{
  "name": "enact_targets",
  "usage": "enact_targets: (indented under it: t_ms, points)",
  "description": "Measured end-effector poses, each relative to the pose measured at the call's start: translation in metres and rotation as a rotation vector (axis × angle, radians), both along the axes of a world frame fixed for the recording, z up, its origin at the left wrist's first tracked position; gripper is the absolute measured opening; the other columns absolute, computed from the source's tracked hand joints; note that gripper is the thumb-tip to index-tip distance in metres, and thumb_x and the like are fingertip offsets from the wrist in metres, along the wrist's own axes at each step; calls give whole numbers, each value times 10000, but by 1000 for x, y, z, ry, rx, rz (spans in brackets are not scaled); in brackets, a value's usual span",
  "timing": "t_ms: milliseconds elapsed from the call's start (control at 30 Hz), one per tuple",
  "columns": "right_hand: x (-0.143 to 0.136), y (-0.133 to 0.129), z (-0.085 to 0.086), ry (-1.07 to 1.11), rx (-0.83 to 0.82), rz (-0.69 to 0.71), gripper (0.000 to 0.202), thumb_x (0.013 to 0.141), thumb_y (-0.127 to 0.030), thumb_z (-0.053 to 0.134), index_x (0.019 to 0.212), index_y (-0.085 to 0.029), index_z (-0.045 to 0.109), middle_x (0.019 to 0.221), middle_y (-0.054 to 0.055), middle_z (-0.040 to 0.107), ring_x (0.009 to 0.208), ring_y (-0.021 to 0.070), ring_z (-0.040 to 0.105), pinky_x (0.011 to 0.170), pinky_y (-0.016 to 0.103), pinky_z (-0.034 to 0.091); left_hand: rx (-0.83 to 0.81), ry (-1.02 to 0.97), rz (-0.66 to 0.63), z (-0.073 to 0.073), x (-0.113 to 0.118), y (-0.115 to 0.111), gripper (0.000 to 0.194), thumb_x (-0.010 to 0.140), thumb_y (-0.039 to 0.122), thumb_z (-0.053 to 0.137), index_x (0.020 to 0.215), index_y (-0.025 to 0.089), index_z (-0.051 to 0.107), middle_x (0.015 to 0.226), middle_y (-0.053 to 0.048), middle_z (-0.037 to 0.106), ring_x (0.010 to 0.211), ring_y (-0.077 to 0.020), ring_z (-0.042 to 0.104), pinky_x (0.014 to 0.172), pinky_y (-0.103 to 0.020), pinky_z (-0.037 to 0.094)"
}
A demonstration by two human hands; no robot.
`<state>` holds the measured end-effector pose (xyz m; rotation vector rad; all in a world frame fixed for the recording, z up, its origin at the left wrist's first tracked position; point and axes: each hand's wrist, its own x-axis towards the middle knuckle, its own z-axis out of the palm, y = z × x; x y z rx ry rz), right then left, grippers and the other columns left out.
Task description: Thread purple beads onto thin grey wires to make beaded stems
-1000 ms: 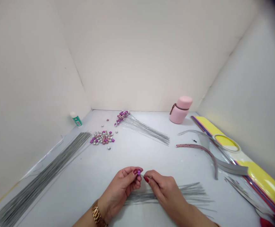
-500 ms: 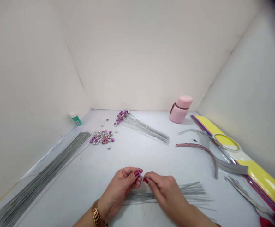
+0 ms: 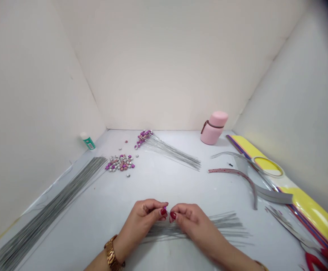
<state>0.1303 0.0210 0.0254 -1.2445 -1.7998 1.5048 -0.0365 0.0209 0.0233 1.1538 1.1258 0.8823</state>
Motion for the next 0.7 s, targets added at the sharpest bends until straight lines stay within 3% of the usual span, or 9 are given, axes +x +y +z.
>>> enact_targets:
  t_ms: [100, 167, 267, 333, 400, 500, 567, 633, 700]
  points:
    - [-1, 0, -1, 93, -257, -35, 269, 840, -378, 381, 750, -166, 520, 463, -93, 219, 378, 71, 184, 361, 184, 170, -6, 6, -32, 4, -1, 0, 173, 713, 279, 587, 721, 139, 689, 646, -46, 652, 619, -140, 551, 621, -226, 417]
    - [1, -2, -6, -8, 13, 10, 258, 850, -325, 369, 749, -163, 542, 472, -66, 318, 407, 81, 274, 403, 195, 232, -56, -21, -25, 3, -1, -1, 179, 708, 284, 593, 737, 135, 687, 612, -39, 645, 593, -134, 548, 606, -225, 415]
    - [4, -5, -14, -305, 654, 87, 265, 833, -155, 322, 782, -147, 582, 559, 19, 490, 512, 126, 411, 508, 244, 295, -115, -59, 2, -1, 0, 0, 198, 704, 300, 599, 762, 129, 679, 568, -19, 619, 556, -117, 529, 583, -216, 404]
    - [4, -6, -15, -389, 786, 108, 278, 811, -105, 308, 793, -138, 584, 576, 41, 517, 526, 140, 431, 524, 260, 302, -125, -63, -5, -1, 0, 0, 197, 711, 302, 592, 747, 126, 674, 571, -16, 612, 551, -111, 521, 580, -214, 401]
    - [1, -5, -10, -274, 593, 101, 256, 826, -133, 322, 770, -149, 571, 568, 16, 494, 517, 124, 427, 521, 243, 313, -104, -39, -32, 3, -2, 0, 184, 716, 289, 587, 730, 128, 673, 586, -21, 617, 566, -116, 526, 585, -214, 403]
    - [-3, -3, -1, 18, 14, 17, 222, 847, -255, 362, 743, -164, 535, 479, -65, 330, 400, 77, 285, 404, 185, 257, -15, 38, -83, 12, -5, -1, 167, 722, 265, 581, 726, 130, 680, 649, -45, 644, 621, -138, 548, 612, -221, 411]
    - [-4, -3, 1, 109, -221, -26, 222, 840, -305, 383, 742, -163, 524, 460, -90, 234, 371, 69, 199, 353, 173, 199, 17, 59, -117, 16, -7, -1, 166, 727, 257, 575, 717, 133, 684, 687, -58, 658, 650, -147, 558, 631, -223, 414]
    - [-3, -5, -2, 84, -116, 0, 227, 845, -291, 381, 751, -159, 540, 473, -73, 295, 396, 75, 287, 393, 177, 266, -10, 27, -127, 16, -6, -2, 159, 724, 255, 580, 699, 136, 683, 656, -50, 653, 632, -141, 554, 623, -219, 415]
    - [-1, -8, -6, -55, 275, 50, 250, 854, -234, 350, 763, -155, 569, 534, -18, 432, 499, 106, 423, 508, 214, 346, -66, -30, -93, 13, -4, -3, 149, 719, 258, 587, 708, 141, 678, 598, -27, 631, 589, -124, 538, 595, -209, 411]
